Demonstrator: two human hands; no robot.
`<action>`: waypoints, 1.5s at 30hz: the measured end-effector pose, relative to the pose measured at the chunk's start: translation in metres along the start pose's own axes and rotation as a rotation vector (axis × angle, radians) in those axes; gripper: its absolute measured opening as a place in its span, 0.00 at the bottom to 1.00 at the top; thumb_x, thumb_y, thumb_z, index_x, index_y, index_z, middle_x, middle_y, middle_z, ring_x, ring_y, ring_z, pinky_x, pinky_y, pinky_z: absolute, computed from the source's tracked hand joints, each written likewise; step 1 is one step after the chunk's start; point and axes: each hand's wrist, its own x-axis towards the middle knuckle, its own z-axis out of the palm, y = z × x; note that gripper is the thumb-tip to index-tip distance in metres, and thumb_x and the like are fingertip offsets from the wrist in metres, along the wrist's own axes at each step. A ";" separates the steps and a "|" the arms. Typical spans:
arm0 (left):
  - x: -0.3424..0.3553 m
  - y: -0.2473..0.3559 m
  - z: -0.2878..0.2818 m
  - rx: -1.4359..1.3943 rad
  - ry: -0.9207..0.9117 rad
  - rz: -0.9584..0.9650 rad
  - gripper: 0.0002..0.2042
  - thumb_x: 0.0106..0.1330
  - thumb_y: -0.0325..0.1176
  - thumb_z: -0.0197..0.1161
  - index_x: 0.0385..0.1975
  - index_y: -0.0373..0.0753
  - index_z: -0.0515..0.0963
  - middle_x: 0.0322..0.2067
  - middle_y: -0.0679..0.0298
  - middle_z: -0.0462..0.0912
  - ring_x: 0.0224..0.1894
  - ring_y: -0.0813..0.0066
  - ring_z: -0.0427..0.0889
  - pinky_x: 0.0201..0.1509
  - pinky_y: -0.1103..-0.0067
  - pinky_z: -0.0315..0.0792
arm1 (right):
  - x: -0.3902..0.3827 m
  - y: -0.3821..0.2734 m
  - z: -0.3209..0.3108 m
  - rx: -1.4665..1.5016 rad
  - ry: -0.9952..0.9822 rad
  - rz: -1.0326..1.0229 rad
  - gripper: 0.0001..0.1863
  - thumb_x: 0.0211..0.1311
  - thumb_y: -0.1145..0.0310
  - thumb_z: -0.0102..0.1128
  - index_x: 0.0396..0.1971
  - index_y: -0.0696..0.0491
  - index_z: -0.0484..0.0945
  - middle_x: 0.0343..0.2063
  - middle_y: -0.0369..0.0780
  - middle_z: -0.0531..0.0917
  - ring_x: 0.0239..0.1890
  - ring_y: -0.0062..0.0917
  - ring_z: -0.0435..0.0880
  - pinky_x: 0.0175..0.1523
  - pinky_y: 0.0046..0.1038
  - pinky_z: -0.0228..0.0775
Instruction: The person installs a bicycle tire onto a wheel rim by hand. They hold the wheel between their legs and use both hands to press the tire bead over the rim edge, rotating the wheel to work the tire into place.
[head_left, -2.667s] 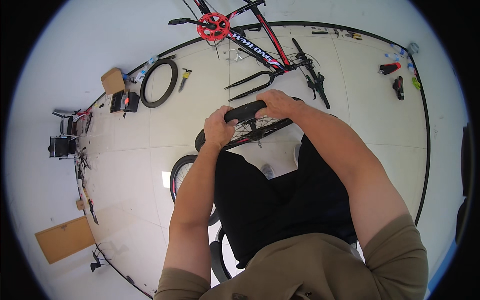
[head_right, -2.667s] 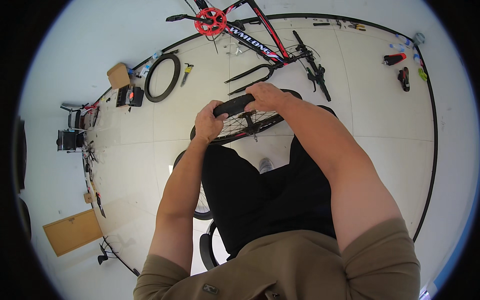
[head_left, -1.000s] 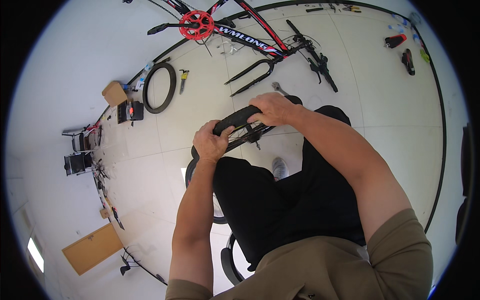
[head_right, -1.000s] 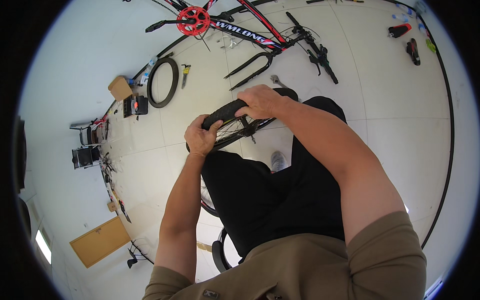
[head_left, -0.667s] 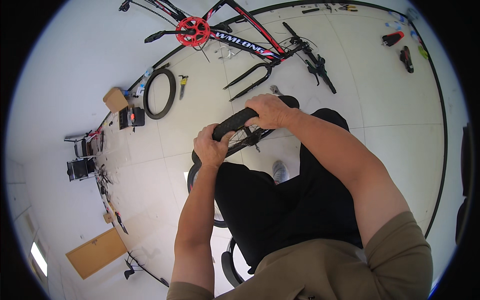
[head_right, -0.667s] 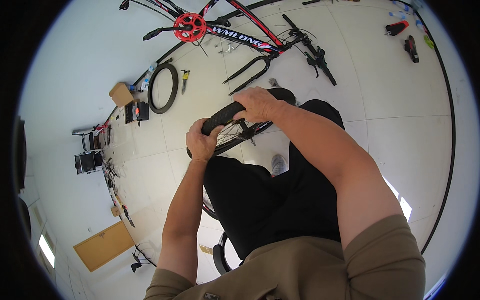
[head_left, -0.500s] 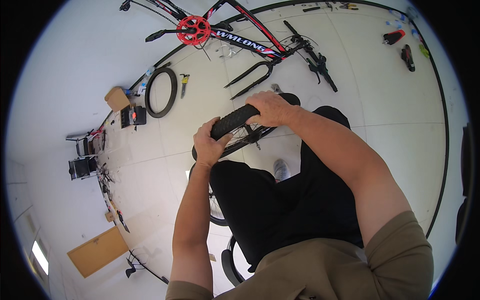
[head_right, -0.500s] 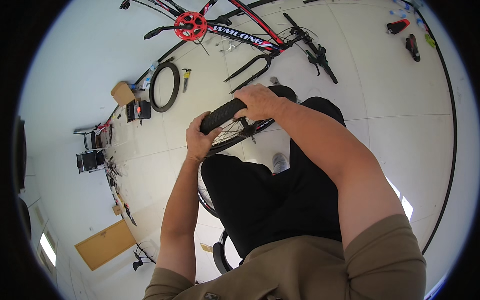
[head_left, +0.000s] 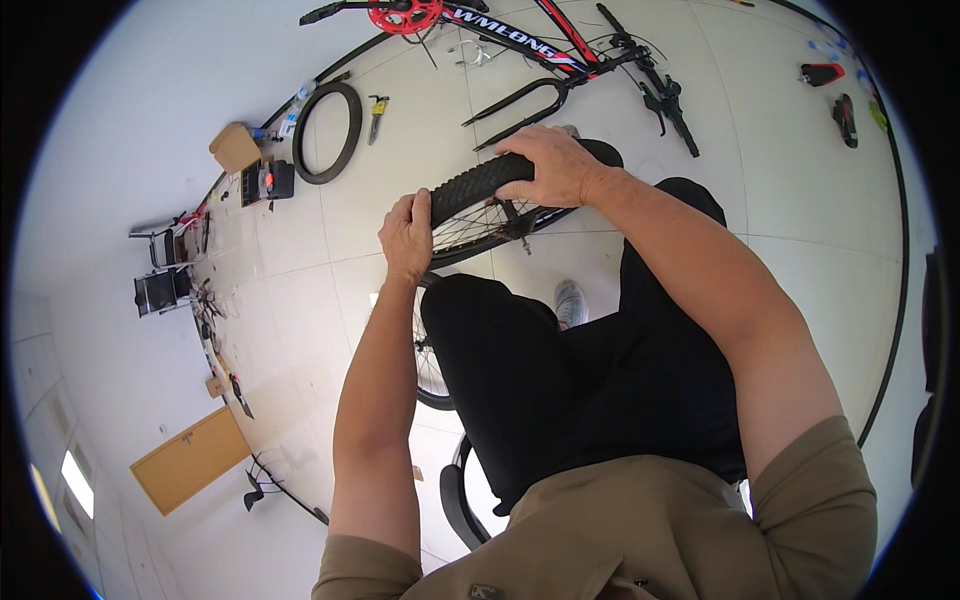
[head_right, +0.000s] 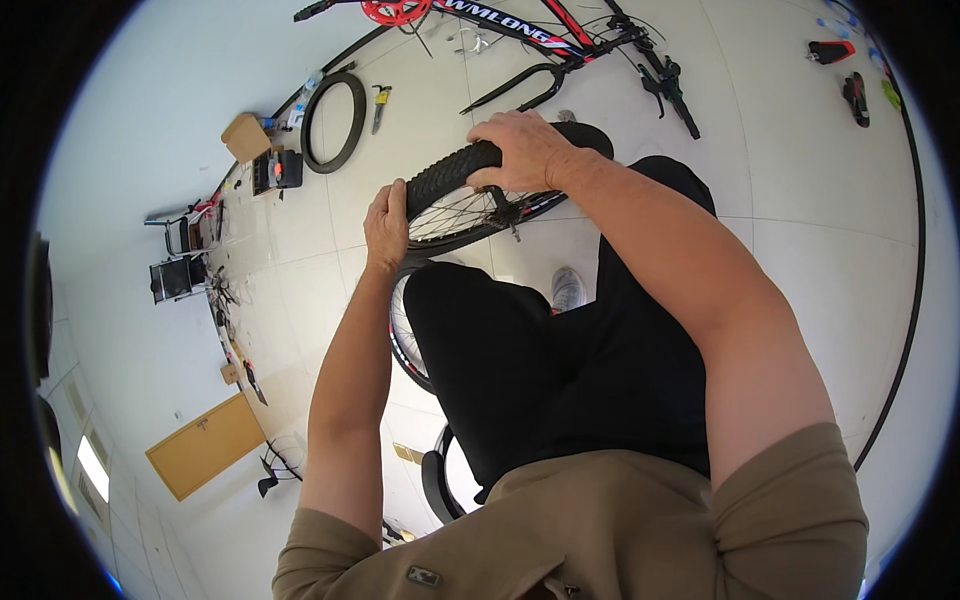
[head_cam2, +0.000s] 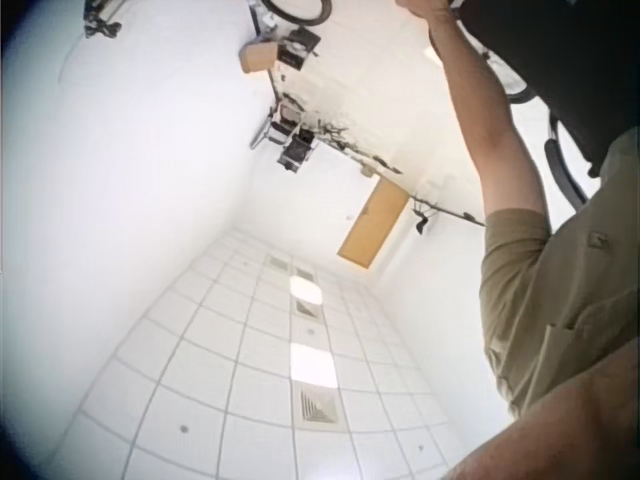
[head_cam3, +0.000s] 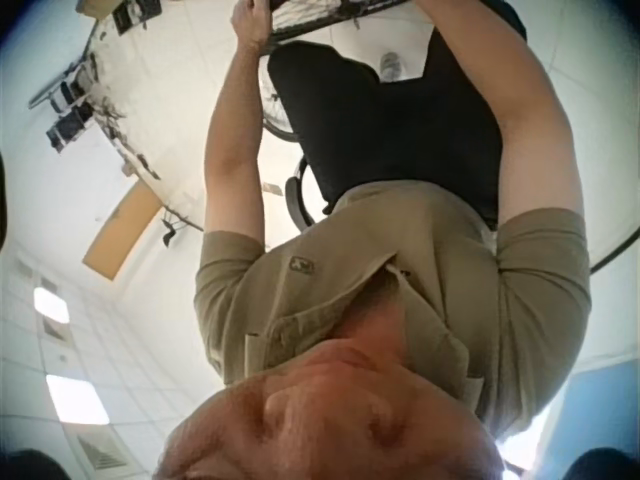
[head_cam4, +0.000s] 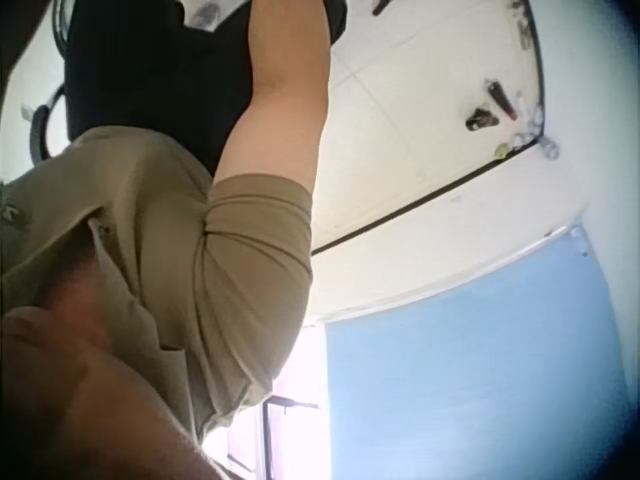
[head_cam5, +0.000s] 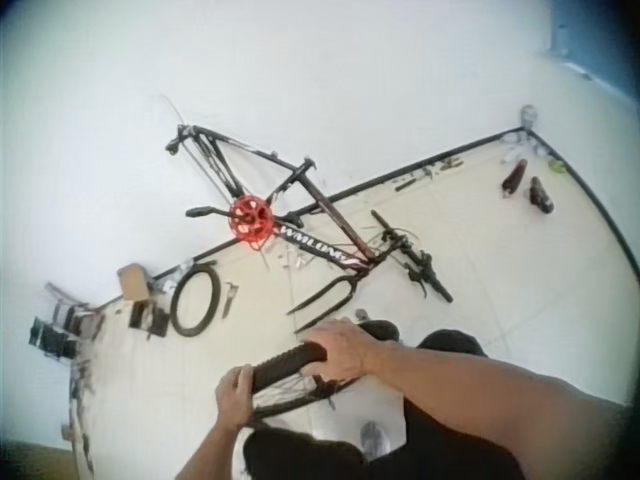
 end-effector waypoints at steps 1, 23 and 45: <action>0.001 0.000 -0.001 -0.007 0.001 0.009 0.27 0.77 0.58 0.50 0.48 0.39 0.85 0.44 0.52 0.87 0.51 0.49 0.82 0.61 0.63 0.72 | 0.002 -0.001 0.001 -0.001 -0.006 -0.015 0.30 0.55 0.50 0.75 0.54 0.51 0.82 0.51 0.46 0.84 0.57 0.42 0.80 0.65 0.42 0.67; -0.002 -0.003 -0.005 0.106 -0.019 0.505 0.28 0.66 0.41 0.72 0.64 0.40 0.73 0.47 0.52 0.81 0.51 0.49 0.80 0.56 0.61 0.74 | 0.006 0.010 0.000 -0.005 -0.011 0.073 0.28 0.56 0.48 0.73 0.52 0.49 0.83 0.48 0.43 0.86 0.55 0.41 0.81 0.64 0.44 0.67; 0.024 0.018 -0.015 0.061 -0.312 0.081 0.19 0.60 0.38 0.77 0.48 0.40 0.80 0.40 0.56 0.87 0.43 0.57 0.85 0.51 0.68 0.76 | 0.009 0.014 -0.004 0.077 -0.049 0.148 0.30 0.55 0.45 0.72 0.54 0.48 0.84 0.49 0.47 0.85 0.54 0.44 0.82 0.64 0.41 0.70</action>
